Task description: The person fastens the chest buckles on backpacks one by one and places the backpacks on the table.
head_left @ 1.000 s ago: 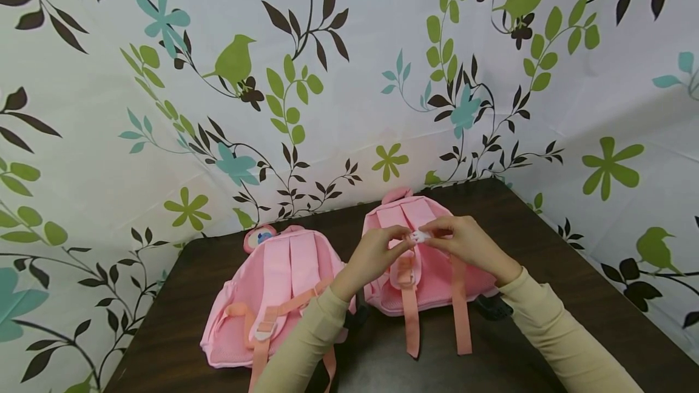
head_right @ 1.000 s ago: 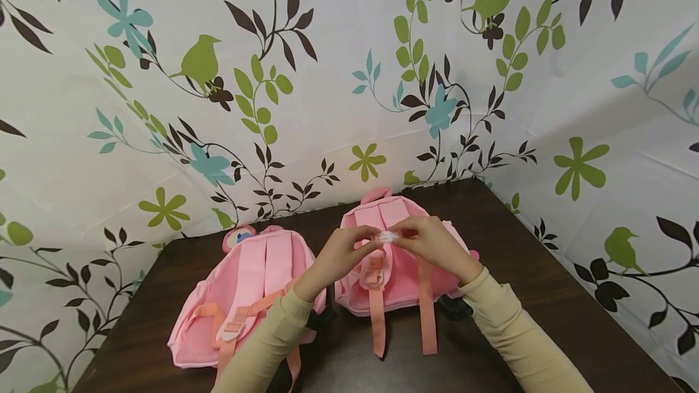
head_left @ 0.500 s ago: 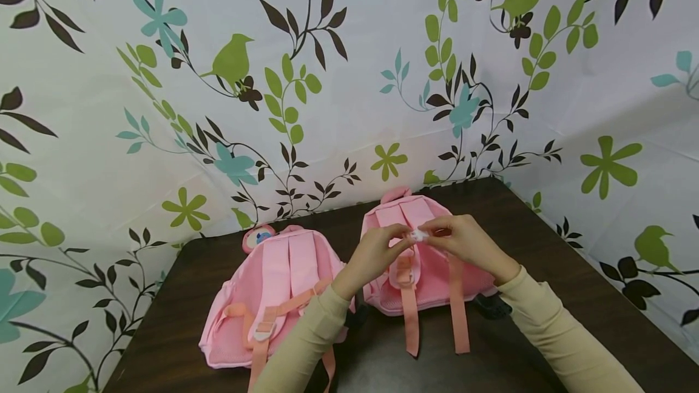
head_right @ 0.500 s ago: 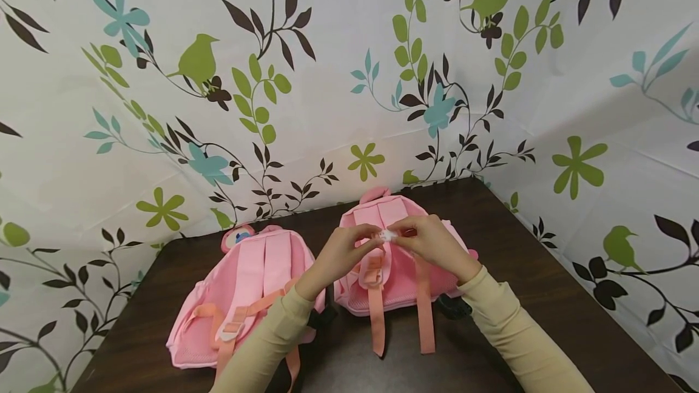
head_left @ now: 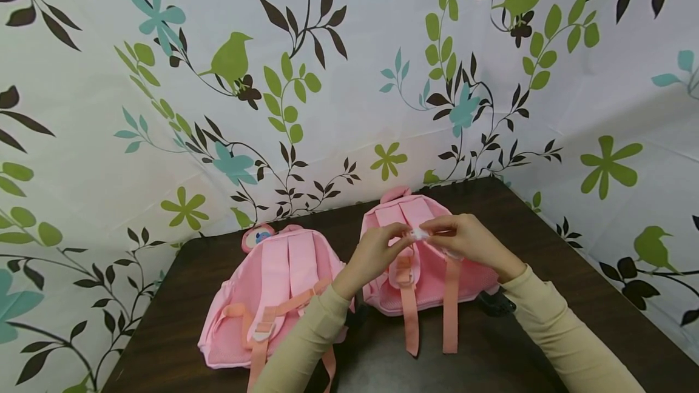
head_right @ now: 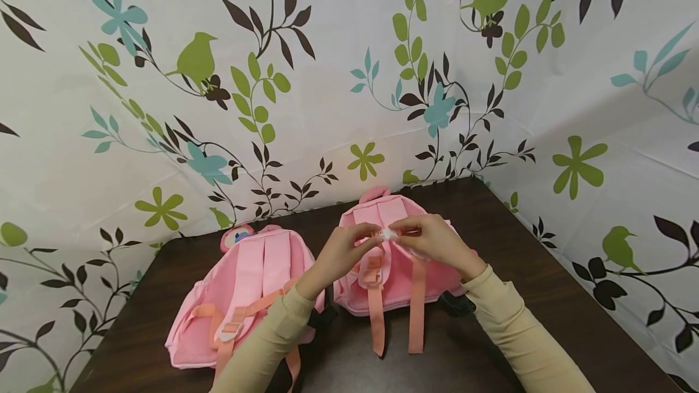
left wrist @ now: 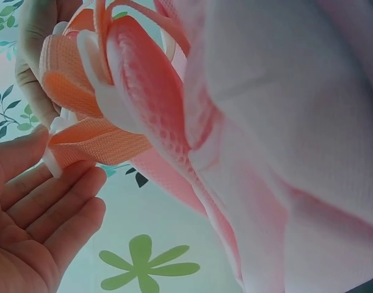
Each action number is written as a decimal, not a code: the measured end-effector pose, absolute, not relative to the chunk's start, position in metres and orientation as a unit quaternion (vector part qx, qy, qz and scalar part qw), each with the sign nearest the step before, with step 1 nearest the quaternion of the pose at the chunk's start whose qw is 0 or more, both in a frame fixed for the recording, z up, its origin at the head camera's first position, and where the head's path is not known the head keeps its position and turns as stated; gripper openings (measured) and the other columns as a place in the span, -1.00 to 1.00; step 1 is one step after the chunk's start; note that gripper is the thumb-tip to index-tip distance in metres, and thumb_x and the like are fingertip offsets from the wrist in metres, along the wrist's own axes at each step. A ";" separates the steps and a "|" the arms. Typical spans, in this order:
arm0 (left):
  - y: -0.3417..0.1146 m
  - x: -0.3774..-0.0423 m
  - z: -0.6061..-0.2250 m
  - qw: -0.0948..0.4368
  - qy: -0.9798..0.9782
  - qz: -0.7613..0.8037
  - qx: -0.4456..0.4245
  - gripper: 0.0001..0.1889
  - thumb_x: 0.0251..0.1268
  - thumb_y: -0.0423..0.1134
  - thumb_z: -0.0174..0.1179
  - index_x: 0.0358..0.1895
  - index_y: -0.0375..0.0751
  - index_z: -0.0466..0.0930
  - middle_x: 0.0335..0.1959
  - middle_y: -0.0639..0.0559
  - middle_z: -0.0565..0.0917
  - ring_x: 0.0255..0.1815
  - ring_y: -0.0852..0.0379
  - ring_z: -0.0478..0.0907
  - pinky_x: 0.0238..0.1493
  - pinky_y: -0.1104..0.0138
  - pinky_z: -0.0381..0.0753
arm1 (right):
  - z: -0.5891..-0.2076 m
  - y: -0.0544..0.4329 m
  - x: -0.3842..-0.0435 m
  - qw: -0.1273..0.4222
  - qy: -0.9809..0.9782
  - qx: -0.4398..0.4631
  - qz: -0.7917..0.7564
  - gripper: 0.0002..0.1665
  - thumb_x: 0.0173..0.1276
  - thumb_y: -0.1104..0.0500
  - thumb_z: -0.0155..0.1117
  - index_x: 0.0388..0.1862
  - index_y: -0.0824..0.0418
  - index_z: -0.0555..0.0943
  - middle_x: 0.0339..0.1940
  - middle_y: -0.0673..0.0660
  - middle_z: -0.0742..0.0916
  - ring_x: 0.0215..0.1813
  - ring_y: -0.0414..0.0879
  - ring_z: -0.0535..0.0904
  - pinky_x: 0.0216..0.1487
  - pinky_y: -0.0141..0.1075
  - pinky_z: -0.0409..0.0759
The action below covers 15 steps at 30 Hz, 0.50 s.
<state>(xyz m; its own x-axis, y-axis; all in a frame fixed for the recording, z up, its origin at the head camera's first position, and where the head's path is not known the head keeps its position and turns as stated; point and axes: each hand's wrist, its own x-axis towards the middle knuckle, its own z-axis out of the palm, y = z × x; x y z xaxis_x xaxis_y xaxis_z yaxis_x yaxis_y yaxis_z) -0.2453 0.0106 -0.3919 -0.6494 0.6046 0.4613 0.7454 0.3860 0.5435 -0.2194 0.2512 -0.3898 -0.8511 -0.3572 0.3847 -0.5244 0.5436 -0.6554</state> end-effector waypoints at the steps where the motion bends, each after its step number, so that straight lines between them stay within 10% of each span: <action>1: 0.011 -0.245 -0.392 0.094 -0.826 -0.377 -0.408 -0.77 0.45 -0.10 0.24 -0.01 -0.13 0.71 -0.19 0.16 0.73 -0.28 0.34 0.57 -0.18 0.46 0.62 | -0.390 0.251 -0.219 0.102 -0.872 0.250 0.408 -0.65 0.30 0.26 0.46 0.07 0.28 0.74 -0.03 0.17 0.79 -0.11 -0.09 0.73 -0.06 -0.20 0.71; 15: 0.014 -0.247 -0.393 0.095 -0.819 -0.387 -0.414 -0.77 0.43 -0.20 0.27 0.04 -0.19 0.70 -0.11 0.06 0.76 -0.18 0.29 0.63 -0.07 0.38 0.65 | -0.387 0.252 -0.217 0.088 -0.871 0.231 0.424 -0.64 0.32 0.23 0.45 0.09 0.29 0.73 -0.01 0.20 0.78 -0.09 -0.06 0.74 -0.08 -0.24 0.71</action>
